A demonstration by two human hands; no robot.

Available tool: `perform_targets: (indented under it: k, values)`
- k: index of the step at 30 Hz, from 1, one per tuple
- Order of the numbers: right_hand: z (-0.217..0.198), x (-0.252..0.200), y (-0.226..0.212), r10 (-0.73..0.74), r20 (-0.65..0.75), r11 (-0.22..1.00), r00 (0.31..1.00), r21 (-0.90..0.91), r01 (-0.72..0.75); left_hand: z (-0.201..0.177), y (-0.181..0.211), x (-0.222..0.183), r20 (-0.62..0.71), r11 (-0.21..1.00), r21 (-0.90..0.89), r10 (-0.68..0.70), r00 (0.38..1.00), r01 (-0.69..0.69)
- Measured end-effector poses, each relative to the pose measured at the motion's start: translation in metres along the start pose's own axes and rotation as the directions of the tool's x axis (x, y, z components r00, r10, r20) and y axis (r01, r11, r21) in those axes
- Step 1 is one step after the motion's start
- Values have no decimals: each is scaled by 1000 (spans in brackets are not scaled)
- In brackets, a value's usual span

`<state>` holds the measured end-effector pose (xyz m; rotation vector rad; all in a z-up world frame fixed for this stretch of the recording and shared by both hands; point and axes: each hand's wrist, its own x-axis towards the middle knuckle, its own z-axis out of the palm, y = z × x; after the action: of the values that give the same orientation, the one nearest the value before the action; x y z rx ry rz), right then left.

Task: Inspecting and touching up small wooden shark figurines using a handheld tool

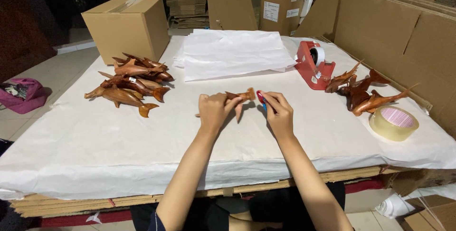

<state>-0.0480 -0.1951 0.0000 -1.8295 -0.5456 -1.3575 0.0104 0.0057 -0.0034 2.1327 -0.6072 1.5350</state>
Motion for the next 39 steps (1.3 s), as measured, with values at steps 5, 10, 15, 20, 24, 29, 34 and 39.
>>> perform_targets:
  k: [5,10,15,20,24,29,34,39]
  values:
    - [13,-12,16,-52,137,971,989,-225,82,14,0,-11,51,998,3,63,997,-63]
    - [15,-17,21,16,366,952,930,-291,98,20,-7,-18,167,995,58,67,984,-77]
    - [13,-17,25,171,487,962,856,-271,-37,24,-9,-23,323,992,110,19,946,-57]
    - [13,-19,32,249,494,962,833,-222,-156,30,-11,-26,323,994,91,25,946,-57]
    - [12,-18,45,306,515,950,801,-107,-295,28,-11,-22,334,994,80,37,942,-68]
    - [16,-22,68,301,538,930,787,18,-368,34,-15,-24,338,993,89,46,940,-81]
    - [12,-24,64,310,552,919,774,34,-392,30,-12,-25,331,993,89,44,942,-78]
    - [15,-21,46,247,656,953,713,-31,-301,36,-14,-26,345,994,96,13,938,-49]
